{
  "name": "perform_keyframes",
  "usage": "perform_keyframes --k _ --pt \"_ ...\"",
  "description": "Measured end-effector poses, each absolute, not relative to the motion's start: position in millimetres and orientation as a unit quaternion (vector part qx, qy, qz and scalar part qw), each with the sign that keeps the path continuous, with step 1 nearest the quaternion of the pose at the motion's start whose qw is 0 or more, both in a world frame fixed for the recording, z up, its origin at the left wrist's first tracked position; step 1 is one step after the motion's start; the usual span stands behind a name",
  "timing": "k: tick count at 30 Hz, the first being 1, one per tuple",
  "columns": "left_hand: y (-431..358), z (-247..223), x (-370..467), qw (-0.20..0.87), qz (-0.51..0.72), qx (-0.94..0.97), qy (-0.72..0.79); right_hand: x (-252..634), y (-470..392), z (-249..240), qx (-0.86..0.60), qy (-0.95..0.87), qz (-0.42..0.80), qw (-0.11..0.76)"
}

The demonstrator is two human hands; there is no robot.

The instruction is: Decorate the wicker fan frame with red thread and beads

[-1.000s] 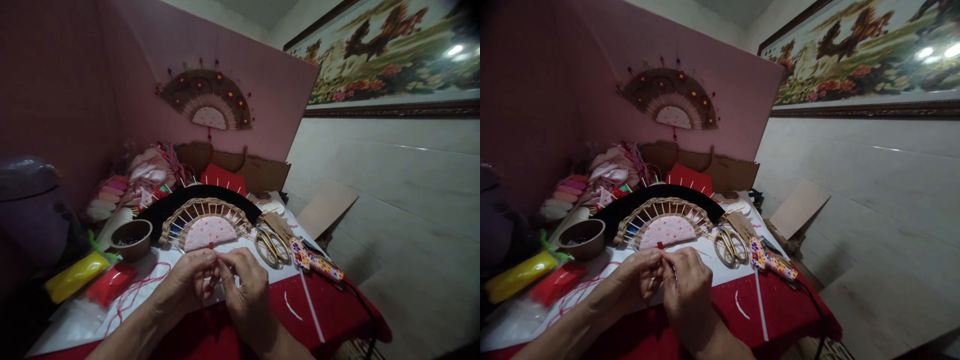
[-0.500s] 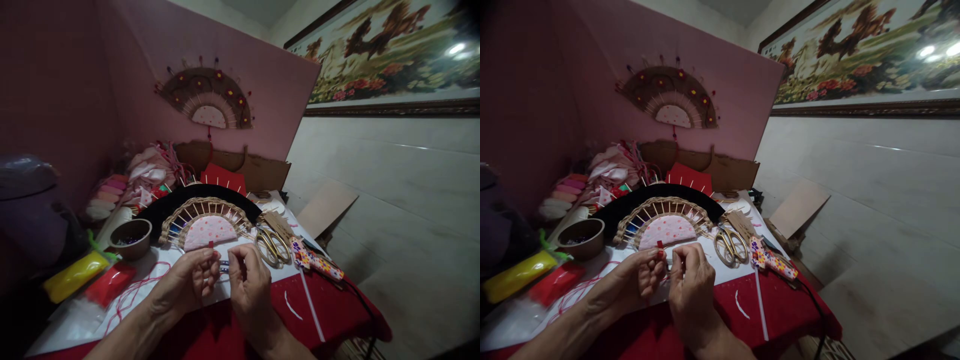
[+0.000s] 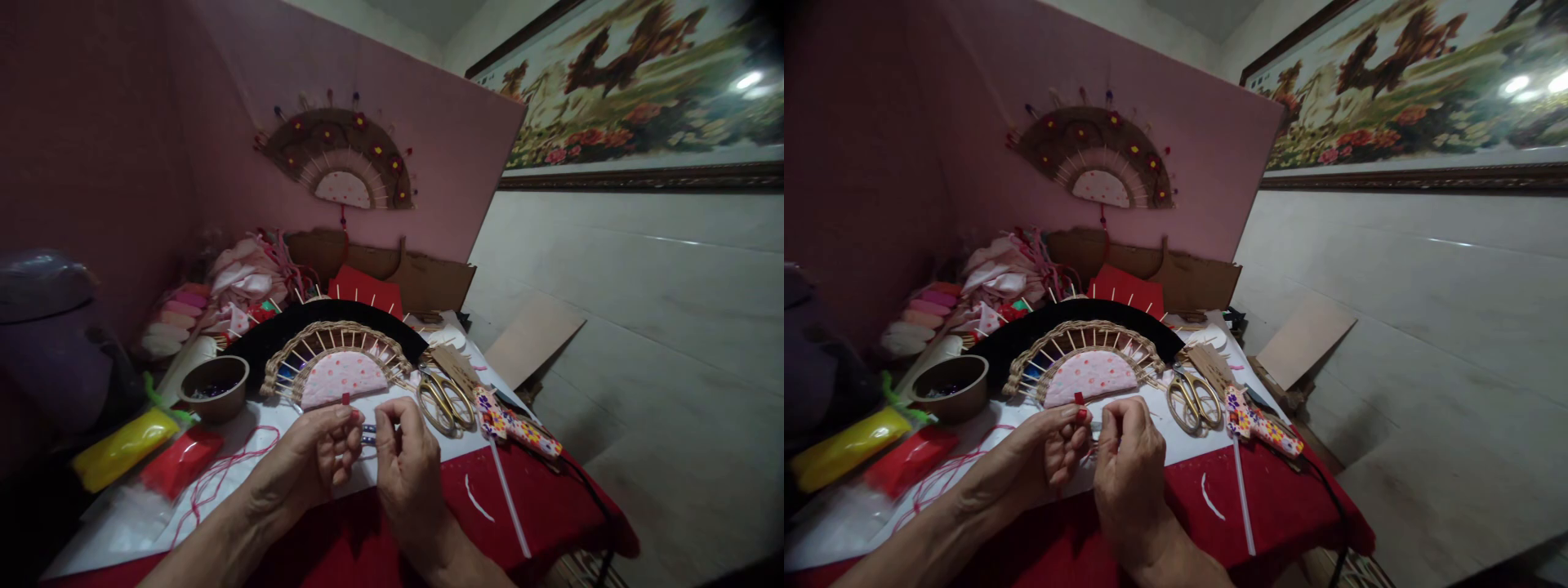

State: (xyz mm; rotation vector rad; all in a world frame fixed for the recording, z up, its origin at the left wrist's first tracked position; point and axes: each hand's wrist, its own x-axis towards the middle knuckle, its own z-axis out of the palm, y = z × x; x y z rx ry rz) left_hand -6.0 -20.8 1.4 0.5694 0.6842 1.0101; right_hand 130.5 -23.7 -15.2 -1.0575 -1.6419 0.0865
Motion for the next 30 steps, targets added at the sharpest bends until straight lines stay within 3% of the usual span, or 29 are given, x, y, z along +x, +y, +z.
perform_keyframes --k 8,16,30 --pt "-19 0 -5 0.773 0.467 0.293 0.316 130 -27 -15 -0.427 -0.711 0.083 0.552" --pt "-21 1 -4 0.766 0.467 0.315 0.31 129 -24 -20 -0.452 -0.713 0.05 0.534" --pt "-17 20 -26 0.696 0.566 0.294 0.331 147 -9 -15 -0.516 -0.675 0.037 0.526"
